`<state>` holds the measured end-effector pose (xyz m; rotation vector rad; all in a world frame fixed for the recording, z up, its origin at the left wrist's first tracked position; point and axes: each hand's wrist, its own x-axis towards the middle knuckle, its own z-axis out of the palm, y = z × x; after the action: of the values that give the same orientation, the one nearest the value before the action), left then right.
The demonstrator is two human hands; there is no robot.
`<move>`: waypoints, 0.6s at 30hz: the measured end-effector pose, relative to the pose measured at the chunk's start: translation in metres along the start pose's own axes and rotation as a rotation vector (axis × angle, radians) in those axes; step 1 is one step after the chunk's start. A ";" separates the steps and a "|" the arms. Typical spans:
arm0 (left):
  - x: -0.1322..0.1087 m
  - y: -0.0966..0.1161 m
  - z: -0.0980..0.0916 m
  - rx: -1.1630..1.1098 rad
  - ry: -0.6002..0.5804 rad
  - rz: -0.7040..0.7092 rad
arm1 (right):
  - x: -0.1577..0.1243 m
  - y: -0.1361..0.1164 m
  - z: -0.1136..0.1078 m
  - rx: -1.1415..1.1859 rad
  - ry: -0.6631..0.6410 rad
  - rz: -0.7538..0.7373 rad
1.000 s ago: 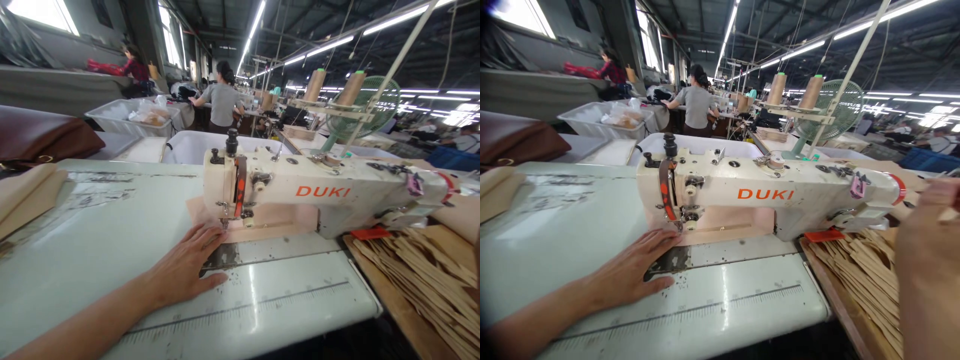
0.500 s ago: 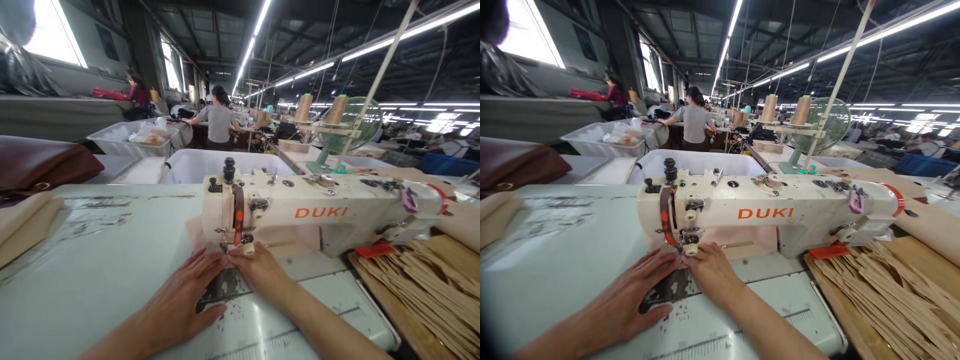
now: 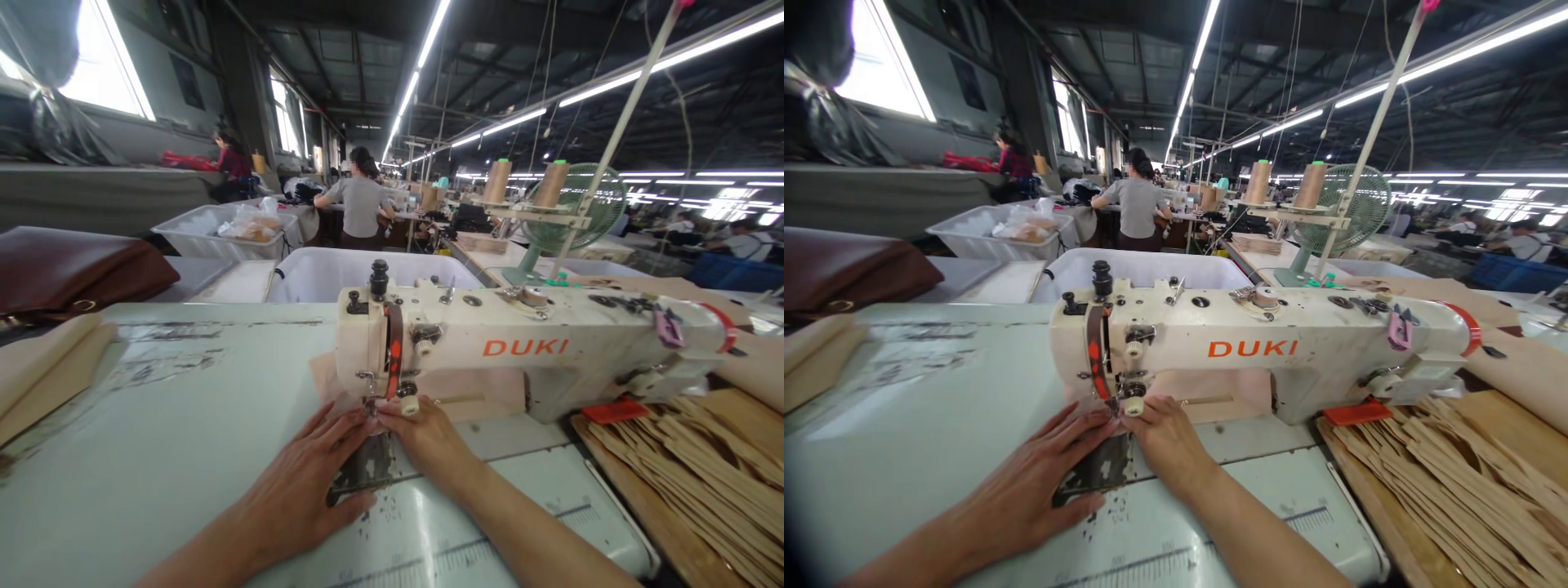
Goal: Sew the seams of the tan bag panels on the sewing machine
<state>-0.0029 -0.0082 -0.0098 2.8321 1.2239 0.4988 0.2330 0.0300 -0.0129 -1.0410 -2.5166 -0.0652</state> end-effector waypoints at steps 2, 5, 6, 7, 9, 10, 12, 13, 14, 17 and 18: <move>0.000 0.001 -0.001 0.003 -0.013 -0.010 | 0.000 -0.002 -0.001 0.005 0.014 0.016; 0.001 0.003 -0.003 0.002 -0.024 -0.018 | 0.002 -0.004 -0.003 0.020 0.020 0.022; 0.001 0.003 -0.003 0.001 -0.025 -0.016 | 0.003 -0.004 -0.003 0.025 0.019 0.020; 0.002 0.003 -0.003 0.000 -0.024 -0.015 | 0.003 -0.003 -0.004 0.029 0.020 0.018; 0.002 0.003 -0.003 -0.004 -0.021 -0.008 | 0.004 -0.002 -0.004 0.035 0.022 0.015; 0.002 0.003 -0.002 -0.006 -0.019 -0.006 | 0.005 -0.001 -0.003 0.038 0.025 0.014; 0.002 0.003 -0.002 -0.008 -0.016 -0.005 | 0.005 0.001 -0.001 0.042 0.033 0.018; 0.001 0.003 -0.002 -0.008 -0.017 -0.005 | 0.004 0.001 0.001 0.043 0.036 0.021; 0.001 0.003 -0.002 -0.007 -0.019 -0.007 | 0.004 0.001 0.003 0.043 0.038 0.026; 0.001 0.002 -0.001 0.000 -0.034 -0.005 | 0.004 0.000 0.009 0.037 0.028 0.038; 0.002 0.002 0.000 0.006 -0.036 -0.004 | 0.004 0.000 0.009 0.034 0.022 0.040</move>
<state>-0.0007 -0.0084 -0.0087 2.8303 1.2263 0.4433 0.2269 0.0341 -0.0200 -1.0707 -2.4679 -0.0226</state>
